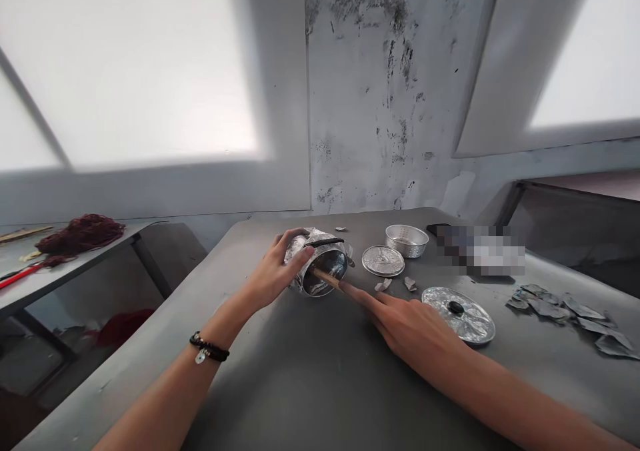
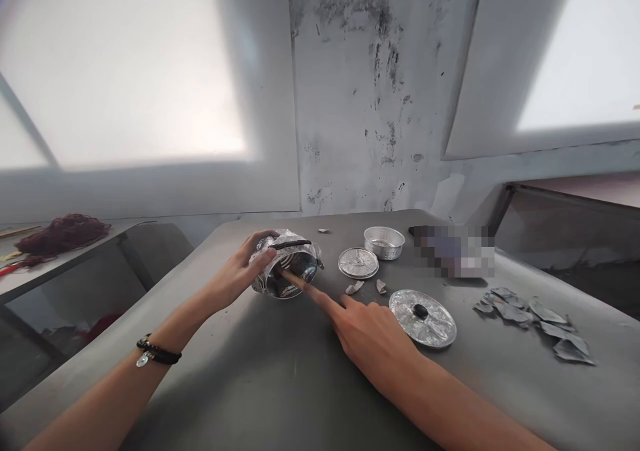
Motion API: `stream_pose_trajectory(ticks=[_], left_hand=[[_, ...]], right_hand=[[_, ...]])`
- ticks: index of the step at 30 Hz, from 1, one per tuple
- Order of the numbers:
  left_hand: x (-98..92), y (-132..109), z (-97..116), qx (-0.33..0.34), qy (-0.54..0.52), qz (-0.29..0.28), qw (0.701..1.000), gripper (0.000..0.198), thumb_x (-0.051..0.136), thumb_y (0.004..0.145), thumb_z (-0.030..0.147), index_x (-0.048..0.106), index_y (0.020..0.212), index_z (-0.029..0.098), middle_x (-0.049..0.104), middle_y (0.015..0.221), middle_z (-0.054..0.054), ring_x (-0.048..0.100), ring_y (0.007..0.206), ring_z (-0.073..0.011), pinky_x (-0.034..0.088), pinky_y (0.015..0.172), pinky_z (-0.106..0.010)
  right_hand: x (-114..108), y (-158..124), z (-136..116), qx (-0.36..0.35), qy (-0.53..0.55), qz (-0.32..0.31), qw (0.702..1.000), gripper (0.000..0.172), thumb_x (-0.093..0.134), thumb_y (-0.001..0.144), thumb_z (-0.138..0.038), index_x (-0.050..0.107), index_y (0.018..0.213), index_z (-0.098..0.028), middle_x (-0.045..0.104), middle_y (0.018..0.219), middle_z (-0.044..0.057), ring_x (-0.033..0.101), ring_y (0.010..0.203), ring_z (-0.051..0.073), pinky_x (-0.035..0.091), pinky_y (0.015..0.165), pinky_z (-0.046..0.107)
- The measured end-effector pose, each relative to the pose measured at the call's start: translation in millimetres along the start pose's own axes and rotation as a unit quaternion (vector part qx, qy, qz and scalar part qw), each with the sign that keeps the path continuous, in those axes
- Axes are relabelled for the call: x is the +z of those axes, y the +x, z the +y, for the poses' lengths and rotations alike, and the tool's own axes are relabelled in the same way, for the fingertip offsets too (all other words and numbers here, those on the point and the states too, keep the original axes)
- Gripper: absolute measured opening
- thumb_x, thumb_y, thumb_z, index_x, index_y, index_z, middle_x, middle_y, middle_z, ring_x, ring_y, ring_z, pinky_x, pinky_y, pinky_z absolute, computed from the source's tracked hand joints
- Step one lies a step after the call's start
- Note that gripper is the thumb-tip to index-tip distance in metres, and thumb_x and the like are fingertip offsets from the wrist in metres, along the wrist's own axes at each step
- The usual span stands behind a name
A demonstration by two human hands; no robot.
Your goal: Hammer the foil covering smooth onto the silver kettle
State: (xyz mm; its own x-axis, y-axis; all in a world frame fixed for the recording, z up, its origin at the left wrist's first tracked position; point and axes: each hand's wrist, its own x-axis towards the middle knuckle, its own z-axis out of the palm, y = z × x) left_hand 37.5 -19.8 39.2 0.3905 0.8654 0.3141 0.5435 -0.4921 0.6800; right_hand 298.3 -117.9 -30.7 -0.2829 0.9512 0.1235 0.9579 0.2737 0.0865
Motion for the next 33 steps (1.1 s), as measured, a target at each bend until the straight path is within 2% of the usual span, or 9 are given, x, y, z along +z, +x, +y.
stream_pose_trajectory(ticks=[7,17,23,29,33], left_hand=[[1.6,1,0,-0.005,0.004,-0.003,1.0,0.058,0.048,0.103,0.074,0.056,0.147,0.037,0.064,0.15,-0.009,0.06,0.137,-0.0354,0.051,0.112,-0.051],[5.6,4,-3,0.012,0.001,0.002,1.0,0.06,0.05,0.103,0.076,0.057,0.147,0.036,0.06,0.153,-0.009,0.054,0.142,-0.0348,0.042,0.12,-0.055],[5.9,3,-5,0.008,-0.006,-0.006,1.0,0.059,0.05,0.103,0.077,0.056,0.148,0.038,0.06,0.155,-0.009,0.055,0.142,-0.0356,0.045,0.117,-0.055],[7.0,4,-3,0.01,0.001,-0.004,1.0,0.06,0.049,0.104,0.076,0.055,0.148,0.035,0.06,0.152,-0.01,0.056,0.141,-0.0353,0.047,0.115,-0.053],[8.2,3,-4,0.014,0.0,-0.001,1.0,0.061,0.05,0.104,0.076,0.055,0.148,0.035,0.06,0.152,-0.01,0.055,0.142,-0.0342,0.046,0.117,-0.052]], right_hand=[[-4,3,-4,0.015,-0.043,-0.019,0.999,0.097,0.042,0.102,-0.005,-0.002,0.174,-0.052,0.07,0.096,-0.001,0.072,0.064,0.017,0.011,0.05,0.036],[-6,2,-8,0.02,-0.053,-0.03,0.998,0.104,0.042,0.103,-0.006,-0.024,0.169,-0.052,0.07,0.097,-0.003,0.073,0.065,0.019,0.012,0.05,0.036],[-10,3,-10,0.02,-0.049,-0.051,0.997,0.101,0.04,0.103,-0.007,-0.019,0.17,-0.053,0.07,0.099,-0.002,0.072,0.066,0.019,0.018,0.05,0.033],[-10,3,-6,0.028,-0.034,-0.059,0.997,0.094,0.04,0.102,-0.005,0.001,0.175,-0.049,0.07,0.1,0.0,0.068,0.06,0.016,0.021,0.051,0.033],[-11,3,-5,0.026,-0.03,-0.066,0.997,0.093,0.039,0.103,-0.005,-0.002,0.175,-0.049,0.07,0.098,0.001,0.068,0.063,0.016,0.02,0.052,0.032]])
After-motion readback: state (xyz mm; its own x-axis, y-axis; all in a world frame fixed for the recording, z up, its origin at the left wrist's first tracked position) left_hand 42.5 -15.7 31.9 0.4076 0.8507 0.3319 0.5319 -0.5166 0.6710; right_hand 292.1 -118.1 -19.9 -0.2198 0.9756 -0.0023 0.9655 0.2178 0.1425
